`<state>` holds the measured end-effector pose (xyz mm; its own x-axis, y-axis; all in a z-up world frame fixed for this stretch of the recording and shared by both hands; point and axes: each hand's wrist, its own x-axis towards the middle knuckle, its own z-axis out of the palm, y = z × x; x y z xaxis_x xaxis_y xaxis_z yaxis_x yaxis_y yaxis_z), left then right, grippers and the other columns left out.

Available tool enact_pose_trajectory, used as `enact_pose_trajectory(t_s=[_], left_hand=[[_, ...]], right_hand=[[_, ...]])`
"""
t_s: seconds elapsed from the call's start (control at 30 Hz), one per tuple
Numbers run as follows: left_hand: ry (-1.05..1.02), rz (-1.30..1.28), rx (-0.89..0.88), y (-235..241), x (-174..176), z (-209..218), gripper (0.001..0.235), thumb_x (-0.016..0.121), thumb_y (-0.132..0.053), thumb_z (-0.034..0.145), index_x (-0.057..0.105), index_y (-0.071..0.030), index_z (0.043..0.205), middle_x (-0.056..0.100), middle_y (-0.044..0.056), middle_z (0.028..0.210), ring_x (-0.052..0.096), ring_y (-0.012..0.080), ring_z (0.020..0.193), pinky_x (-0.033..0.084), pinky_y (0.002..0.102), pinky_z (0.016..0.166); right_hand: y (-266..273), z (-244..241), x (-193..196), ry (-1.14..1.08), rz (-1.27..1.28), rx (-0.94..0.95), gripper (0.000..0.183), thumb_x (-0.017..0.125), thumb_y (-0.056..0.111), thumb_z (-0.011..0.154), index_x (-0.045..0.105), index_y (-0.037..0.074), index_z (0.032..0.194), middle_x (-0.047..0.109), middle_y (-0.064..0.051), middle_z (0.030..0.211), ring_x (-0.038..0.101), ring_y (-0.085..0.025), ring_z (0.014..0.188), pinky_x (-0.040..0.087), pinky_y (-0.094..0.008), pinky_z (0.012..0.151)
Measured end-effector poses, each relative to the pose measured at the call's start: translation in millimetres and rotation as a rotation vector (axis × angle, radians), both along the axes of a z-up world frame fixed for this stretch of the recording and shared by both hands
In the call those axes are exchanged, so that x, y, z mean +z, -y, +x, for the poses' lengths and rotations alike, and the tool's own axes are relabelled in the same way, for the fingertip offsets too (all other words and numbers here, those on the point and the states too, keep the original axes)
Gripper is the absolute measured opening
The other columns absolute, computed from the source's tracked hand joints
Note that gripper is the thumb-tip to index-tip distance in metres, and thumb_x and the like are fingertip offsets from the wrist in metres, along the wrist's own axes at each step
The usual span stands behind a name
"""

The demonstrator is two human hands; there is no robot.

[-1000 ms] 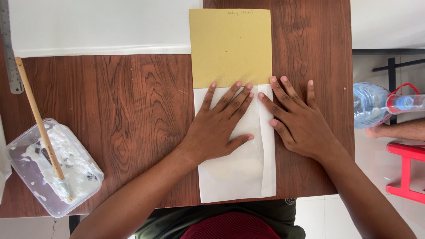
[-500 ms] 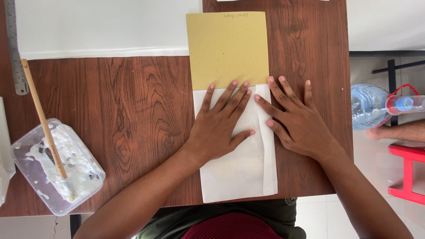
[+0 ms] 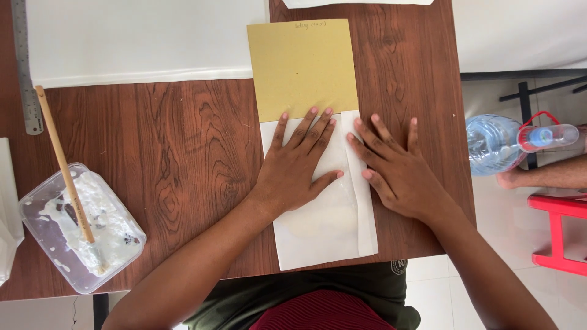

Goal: Manually assembling a paper bag by folding paper over a template and applying glue with a brush.

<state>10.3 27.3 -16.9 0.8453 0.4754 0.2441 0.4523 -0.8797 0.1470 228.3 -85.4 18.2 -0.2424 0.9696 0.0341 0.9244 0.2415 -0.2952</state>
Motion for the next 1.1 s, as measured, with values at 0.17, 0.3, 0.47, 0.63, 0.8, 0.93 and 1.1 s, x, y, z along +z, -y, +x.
enact_pose_trajectory(t_s=[0.17,0.3,0.47,0.63,0.8,0.93,1.1], left_hand=[[-0.021,-0.023,0.016,0,-8,1,0.086,0.031,-0.068,0.104,0.026,-0.006,0.164,0.021,0.007,0.173,0.013,0.0229,0.160,0.005,0.056,0.129],[-0.019,-0.043,0.007,-1,-12,1,0.086,0.031,-0.067,0.105,0.025,-0.005,0.164,0.019,0.007,0.173,0.011,0.0234,0.160,0.003,0.056,0.129],[-0.023,-0.015,0.003,-2,-13,2,0.086,0.029,-0.068,0.105,0.025,-0.006,0.164,0.020,0.007,0.173,0.014,0.0237,0.160,0.000,0.055,0.129],[-0.048,-0.017,0.007,-2,-14,3,0.086,0.027,-0.068,0.105,0.022,-0.007,0.165,0.018,0.006,0.173,0.011,0.0227,0.160,-0.001,0.054,0.129],[-0.038,-0.013,-0.005,-2,-13,1,0.086,0.027,-0.068,0.105,0.023,-0.006,0.164,0.020,0.006,0.173,0.012,0.0232,0.160,0.001,0.055,0.129],[0.008,-0.019,-0.024,-3,-14,-2,0.081,0.030,-0.063,0.107,0.027,-0.004,0.163,0.022,0.009,0.172,0.015,0.0253,0.159,0.003,0.055,0.129],[0.212,0.269,-0.039,11,7,-12,0.055,0.046,-0.045,0.112,0.060,-0.005,0.146,0.051,0.016,0.156,0.045,0.0357,0.147,0.028,0.061,0.121]], right_hand=[[44,-20,2,0.027,-0.039,0.021,0.074,0.016,0.057,0.106,0.018,0.012,0.165,0.020,-0.006,0.172,0.013,-0.027,0.161,-0.009,-0.071,0.119],[86,-45,1,0.055,-0.017,0.039,0.084,0.010,0.066,0.102,0.010,0.010,0.165,0.016,-0.007,0.172,0.012,-0.026,0.160,-0.015,-0.067,0.121],[132,-70,2,0.034,0.055,0.038,0.079,0.026,0.060,0.103,0.025,0.006,0.161,0.028,-0.013,0.169,0.024,-0.029,0.158,0.000,-0.060,0.128],[161,-83,-5,0.061,0.028,0.000,0.079,0.037,0.059,0.101,0.026,0.008,0.161,0.028,-0.010,0.170,0.021,-0.027,0.160,0.009,-0.058,0.127],[175,-87,-8,0.024,0.115,-0.001,0.074,0.044,0.054,0.102,0.031,0.008,0.159,0.037,-0.008,0.166,0.030,-0.025,0.157,0.009,-0.060,0.128],[176,-88,-7,-0.049,0.207,-0.008,0.066,0.056,0.044,0.100,0.039,0.010,0.154,0.050,-0.006,0.156,0.043,-0.025,0.150,0.011,-0.069,0.126],[163,-82,-7,-0.287,0.386,-0.129,0.032,0.054,0.019,0.101,0.064,0.004,0.128,0.075,-0.008,0.107,0.074,-0.021,0.095,0.020,-0.061,0.127]])
